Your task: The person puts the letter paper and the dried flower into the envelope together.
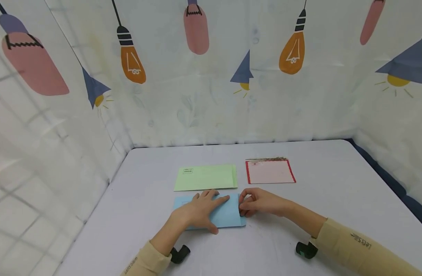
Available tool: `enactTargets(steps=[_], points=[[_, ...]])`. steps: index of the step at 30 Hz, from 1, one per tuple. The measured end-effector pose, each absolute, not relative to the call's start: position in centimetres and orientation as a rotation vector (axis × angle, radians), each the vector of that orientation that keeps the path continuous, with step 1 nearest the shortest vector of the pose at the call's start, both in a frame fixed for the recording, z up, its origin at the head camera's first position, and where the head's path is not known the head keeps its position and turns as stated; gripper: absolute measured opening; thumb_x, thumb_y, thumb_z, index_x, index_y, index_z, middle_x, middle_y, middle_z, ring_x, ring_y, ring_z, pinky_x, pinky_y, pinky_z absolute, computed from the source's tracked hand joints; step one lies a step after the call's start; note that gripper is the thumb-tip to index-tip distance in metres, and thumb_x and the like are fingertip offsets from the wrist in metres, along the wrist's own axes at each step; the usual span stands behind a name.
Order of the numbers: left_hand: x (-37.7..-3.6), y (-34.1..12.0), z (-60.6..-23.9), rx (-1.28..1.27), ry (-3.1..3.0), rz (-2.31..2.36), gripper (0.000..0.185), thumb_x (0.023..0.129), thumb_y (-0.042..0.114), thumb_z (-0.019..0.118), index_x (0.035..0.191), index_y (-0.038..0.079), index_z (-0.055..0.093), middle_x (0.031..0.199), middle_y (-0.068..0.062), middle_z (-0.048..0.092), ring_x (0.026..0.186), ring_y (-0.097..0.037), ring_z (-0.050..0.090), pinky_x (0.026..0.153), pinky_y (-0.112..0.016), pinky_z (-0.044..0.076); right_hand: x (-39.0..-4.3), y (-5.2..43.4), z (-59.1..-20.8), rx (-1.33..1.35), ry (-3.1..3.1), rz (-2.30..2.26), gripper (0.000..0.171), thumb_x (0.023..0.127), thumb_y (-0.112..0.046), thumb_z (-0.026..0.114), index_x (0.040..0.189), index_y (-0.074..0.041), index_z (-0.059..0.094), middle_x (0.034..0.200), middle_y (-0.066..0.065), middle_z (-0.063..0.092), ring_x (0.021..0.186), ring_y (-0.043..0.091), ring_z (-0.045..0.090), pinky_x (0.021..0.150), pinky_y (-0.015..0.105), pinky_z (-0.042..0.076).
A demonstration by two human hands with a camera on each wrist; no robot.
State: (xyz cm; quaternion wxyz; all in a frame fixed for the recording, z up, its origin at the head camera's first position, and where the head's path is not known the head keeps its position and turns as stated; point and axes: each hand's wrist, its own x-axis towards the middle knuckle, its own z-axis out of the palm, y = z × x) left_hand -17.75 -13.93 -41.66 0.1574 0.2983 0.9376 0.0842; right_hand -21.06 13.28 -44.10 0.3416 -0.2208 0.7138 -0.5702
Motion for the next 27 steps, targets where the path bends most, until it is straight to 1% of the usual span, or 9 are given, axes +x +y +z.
enactTargets(steps=[19,27], points=[[-17.94,-13.74,-41.78,0.838,2.68,0.232,0.099,0.078,0.046,0.089,0.161,0.03,0.036,0.156,-0.006,0.034,0.145,-0.028,0.03,0.114,-0.059,0.029,-21.2,13.43,-43.81,-0.607,1.856,-1.459,0.021,0.103,-0.012,0.063,0.115,0.004,0.057,0.103,0.017,0.074,0.096,0.028,0.071,0.087,0.038,0.058],[-17.93,-13.6,-41.7,0.83,2.685,0.229,0.099,0.078,0.045,0.089,0.161,0.03,0.037,0.156,-0.006,0.034,0.145,-0.028,0.03,0.114,-0.059,0.029,-21.32,13.45,-43.94,-0.594,1.862,-1.456,0.021,0.102,-0.013,0.063,0.115,0.002,0.057,0.103,0.015,0.074,0.097,0.028,0.071,0.088,0.038,0.058]])
